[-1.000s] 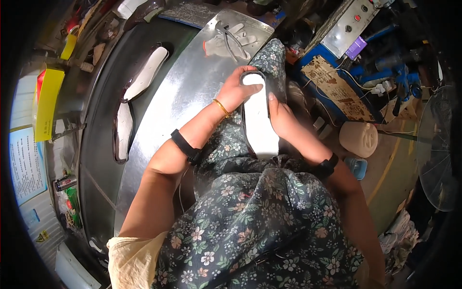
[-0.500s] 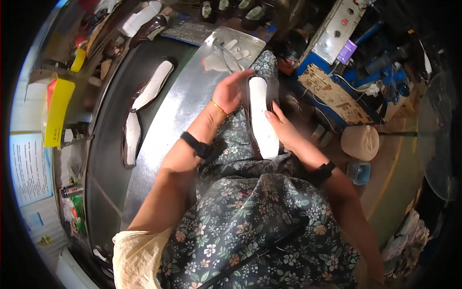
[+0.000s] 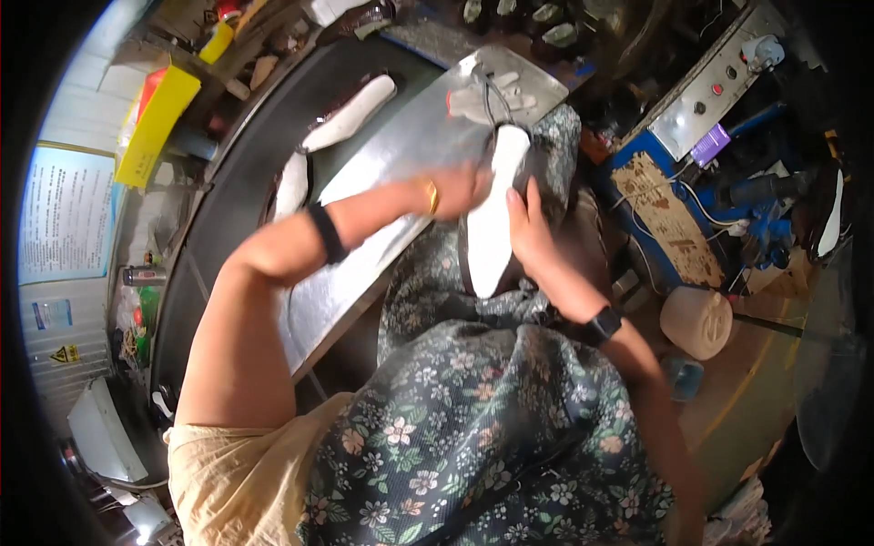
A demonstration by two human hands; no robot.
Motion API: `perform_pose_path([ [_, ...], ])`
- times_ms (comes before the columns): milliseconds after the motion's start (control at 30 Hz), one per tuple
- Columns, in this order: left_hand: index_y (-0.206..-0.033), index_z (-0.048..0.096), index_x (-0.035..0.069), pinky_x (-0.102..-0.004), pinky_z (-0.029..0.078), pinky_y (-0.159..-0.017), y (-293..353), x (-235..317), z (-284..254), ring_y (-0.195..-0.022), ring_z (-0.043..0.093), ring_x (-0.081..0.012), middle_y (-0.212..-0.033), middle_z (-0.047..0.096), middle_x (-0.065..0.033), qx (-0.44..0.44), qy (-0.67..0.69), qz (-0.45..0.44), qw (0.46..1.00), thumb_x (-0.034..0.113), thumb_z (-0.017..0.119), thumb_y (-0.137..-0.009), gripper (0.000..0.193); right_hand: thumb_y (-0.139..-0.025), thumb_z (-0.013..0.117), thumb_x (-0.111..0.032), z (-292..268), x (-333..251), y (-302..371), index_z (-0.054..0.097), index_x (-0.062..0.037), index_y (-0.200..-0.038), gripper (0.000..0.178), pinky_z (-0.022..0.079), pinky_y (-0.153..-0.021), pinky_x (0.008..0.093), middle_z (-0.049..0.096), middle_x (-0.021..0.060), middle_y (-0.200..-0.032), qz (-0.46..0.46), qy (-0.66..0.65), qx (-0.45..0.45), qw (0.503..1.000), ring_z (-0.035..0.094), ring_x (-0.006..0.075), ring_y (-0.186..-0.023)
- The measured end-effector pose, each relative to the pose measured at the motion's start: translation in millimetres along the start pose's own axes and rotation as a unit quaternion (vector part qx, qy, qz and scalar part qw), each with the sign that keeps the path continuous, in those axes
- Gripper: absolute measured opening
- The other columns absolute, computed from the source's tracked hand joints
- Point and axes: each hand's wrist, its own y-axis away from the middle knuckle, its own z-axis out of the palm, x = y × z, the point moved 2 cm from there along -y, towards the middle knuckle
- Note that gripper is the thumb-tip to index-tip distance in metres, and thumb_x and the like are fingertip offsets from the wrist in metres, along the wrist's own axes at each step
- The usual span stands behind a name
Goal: Assembling shoe components by checking alignment of uppers and soles and placing them into a heating/pressing machine.
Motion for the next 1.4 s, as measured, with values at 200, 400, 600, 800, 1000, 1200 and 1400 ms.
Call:
perform_pose_path([
  [200, -0.114, 0.051, -0.005, -0.0447, 0.049, -0.081, 9, 58, 3, -0.083, 0.065, -0.0409, -0.101, 0.064, -0.0259, 0.084, 0.063, -0.326, 0.94, 0.048, 0.031, -0.1, 0.059, -0.099, 0.043, -0.032, 4, -2, 3, 0.014, 0.0061, -0.145, 0.066, 0.033, -0.105, 0.0381, 0.035, 0.0309, -0.141, -0.04, 0.054, 0.099, 0.993, 0.04, 0.0386, -0.129],
  [400, -0.111, 0.057, -0.004, -0.0295, 0.051, -0.051, 4, -9, -1, -0.051, 0.061, -0.0205, -0.068, 0.065, -0.0145, -0.047, 0.54, -0.287, 0.79, 0.074, 0.014, -0.088, 0.093, -0.097, 0.038, -0.053, -30, -25, -8, 0.038, 0.0017, -0.137, 0.067, 0.038, -0.1, 0.0344, 0.052, 0.0186, -0.129, 0.067, -0.008, -0.025, 0.997, 0.051, 0.026, -0.118],
  [600, -0.101, 0.062, -0.004, -0.0457, 0.052, -0.066, -97, 2, -42, -0.069, 0.066, -0.0363, -0.08, 0.067, -0.0238, 0.117, 0.015, -0.15, 0.982, 0.053, 0.016, -0.098, 0.073, -0.096, 0.044, -0.045, -52, -25, -127, 0.061, 0.0022, -0.112, 0.053, 0.045, -0.084, 0.0346, 0.067, 0.0159, -0.1, 0.075, -0.098, 0.069, 0.99, 0.062, 0.0249, -0.098],
  [800, -0.106, 0.054, 0.001, -0.0494, 0.05, -0.07, -84, 3, -36, -0.081, 0.064, -0.042, -0.089, 0.068, -0.0203, -0.019, -0.071, -0.208, 0.975, 0.034, 0.025, -0.099, 0.045, -0.099, 0.034, -0.027, -31, -34, -118, 0.061, -0.0046, -0.105, 0.036, 0.049, -0.081, 0.0409, 0.065, 0.0198, -0.098, -0.201, 0.285, 0.097, 0.932, 0.062, 0.035, -0.09],
  [1000, -0.146, 0.023, 0.003, -0.0391, 0.041, -0.099, 35, 44, -3, -0.119, 0.052, -0.0344, -0.129, 0.049, -0.0281, -0.021, 0.193, -0.218, 0.957, 0.048, 0.058, -0.09, 0.08, -0.102, 0.03, -0.028, -34, -40, -115, 0.06, -0.0013, -0.101, 0.04, 0.051, -0.079, 0.0329, 0.067, 0.011, -0.097, 0.022, -0.226, -0.06, 0.972, 0.063, 0.02, -0.083],
  [1200, -0.149, 0.015, 0.008, -0.0331, 0.039, -0.101, 32, 65, 43, -0.121, 0.046, -0.0195, -0.135, 0.046, -0.0103, 0.113, 0.747, -0.171, 0.633, 0.017, 0.066, -0.088, 0.081, -0.095, 0.044, -0.032, -37, -34, -143, 0.065, -0.0056, -0.1, 0.034, 0.052, -0.071, 0.0324, 0.067, 0.0085, -0.088, 0.041, -0.291, -0.088, 0.952, 0.064, 0.0189, -0.073],
  [1400, -0.135, 0.039, 0.002, -0.0395, 0.053, -0.085, 53, 17, -8, -0.097, 0.064, -0.0274, -0.111, 0.062, -0.014, 0.136, 0.78, -0.198, 0.577, 0.018, 0.062, -0.087, 0.057, -0.092, 0.055, -0.042, -178, -86, -148, 0.064, -0.0015, -0.107, 0.044, 0.047, -0.083, 0.0348, 0.067, 0.0125, -0.104, -0.133, 0.11, 0.06, 0.983, 0.061, 0.021, -0.095],
])
